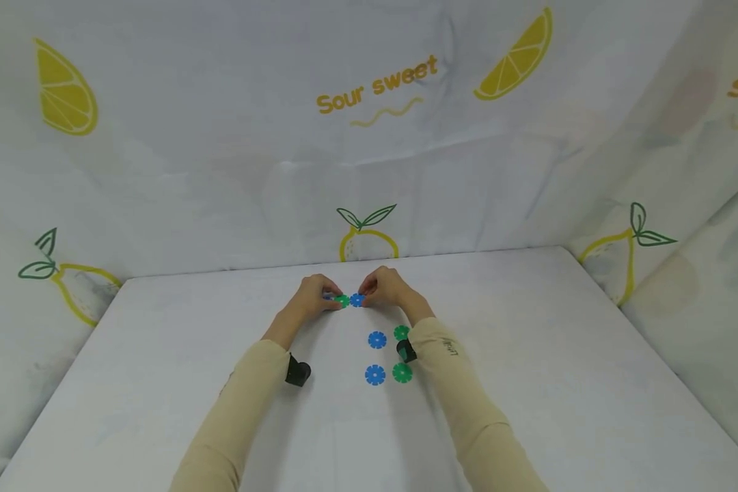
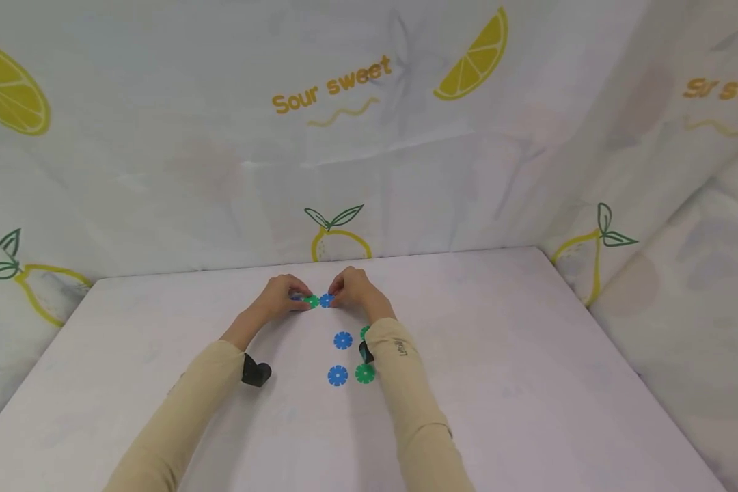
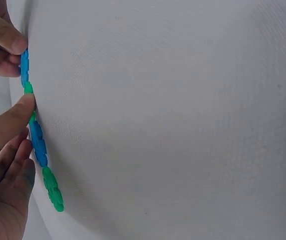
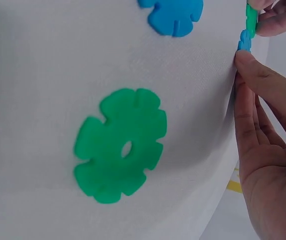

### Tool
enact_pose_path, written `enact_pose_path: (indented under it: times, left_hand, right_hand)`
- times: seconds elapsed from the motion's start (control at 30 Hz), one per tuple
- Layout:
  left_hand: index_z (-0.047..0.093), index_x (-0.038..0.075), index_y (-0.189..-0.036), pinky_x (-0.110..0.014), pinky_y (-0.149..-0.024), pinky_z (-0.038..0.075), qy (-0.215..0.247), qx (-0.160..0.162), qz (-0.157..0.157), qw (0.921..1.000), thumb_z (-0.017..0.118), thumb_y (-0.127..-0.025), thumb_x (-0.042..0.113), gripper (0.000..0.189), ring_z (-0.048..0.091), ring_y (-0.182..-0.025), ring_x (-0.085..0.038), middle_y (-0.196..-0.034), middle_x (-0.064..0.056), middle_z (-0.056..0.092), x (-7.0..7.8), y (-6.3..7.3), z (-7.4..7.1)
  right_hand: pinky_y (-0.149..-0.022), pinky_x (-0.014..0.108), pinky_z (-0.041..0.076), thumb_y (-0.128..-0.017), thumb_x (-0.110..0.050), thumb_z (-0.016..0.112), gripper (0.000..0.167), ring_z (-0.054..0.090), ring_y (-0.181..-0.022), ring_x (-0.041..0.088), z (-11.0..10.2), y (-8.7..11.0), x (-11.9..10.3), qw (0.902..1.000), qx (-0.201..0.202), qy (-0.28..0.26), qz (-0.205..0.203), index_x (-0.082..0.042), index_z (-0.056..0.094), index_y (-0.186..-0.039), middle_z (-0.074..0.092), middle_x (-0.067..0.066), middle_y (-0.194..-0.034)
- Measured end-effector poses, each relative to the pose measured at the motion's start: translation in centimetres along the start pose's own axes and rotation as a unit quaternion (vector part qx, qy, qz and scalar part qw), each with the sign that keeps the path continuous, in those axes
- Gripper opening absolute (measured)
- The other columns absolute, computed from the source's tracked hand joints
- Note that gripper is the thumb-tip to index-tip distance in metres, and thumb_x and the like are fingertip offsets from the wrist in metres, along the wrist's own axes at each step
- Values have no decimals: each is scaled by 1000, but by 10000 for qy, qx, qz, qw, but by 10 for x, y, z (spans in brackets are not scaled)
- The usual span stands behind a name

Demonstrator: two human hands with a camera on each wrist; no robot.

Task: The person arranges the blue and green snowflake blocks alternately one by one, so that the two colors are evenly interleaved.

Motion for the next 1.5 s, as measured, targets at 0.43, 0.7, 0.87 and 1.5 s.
enact_pose_path:
  times: [0.43, 0.7, 0.87, 1.5]
  left_hand:
    - [70, 0, -104, -38, -95, 47, -244, -256, 117, 9993, 75, -83, 9, 24, 59, -105, -25, -107, -12, 68, 6, -3, 0]
    - [71, 1, -107, -37, -93, 48, -257, -254, -62, 9993, 76, -81, 9, 28, 60, -104, -25, -107, -10, 70, 6, -4, -3]
    - [71, 2, -109, -39, -93, 48, -153, -248, -164, 9994, 76, -81, 10, 30, 60, -106, -25, -109, -10, 70, 5, -4, -4]
    - [74, 5, -101, -40, -98, 44, 71, -40, 201, 9998, 79, -80, 17, 25, 57, -109, -25, -108, -9, 68, 16, -13, 10]
  right_hand:
    - [-78, 24, 52, -80, -3, 76, 18, 65, -81, 15, 1, 0, 2, 9997, -54, -218, 81, -1, 71, -97, 71, 7, -91]
    - [-78, 24, 52, -79, -3, 76, 19, 64, -81, 14, 2, -2, 3, 9994, -39, -308, 129, -2, 71, -97, 70, 6, -90]
    - [-78, 24, 52, -80, -3, 76, 19, 64, -82, 14, 2, -1, 4, 9993, -4, -345, 147, -2, 71, -98, 71, 6, -91]
    - [-95, 34, 49, -91, -9, 66, 40, 57, -115, 31, -38, 63, 31, 9700, 185, -2339, -631, 6, 56, -127, 56, 24, -128]
Point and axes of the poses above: each hand's wrist, its own y-axis away from the middle knuckle, its own z-axis out of the palm, x = y × z, the point moved 4 cm from there along -y, towards the middle knuckle
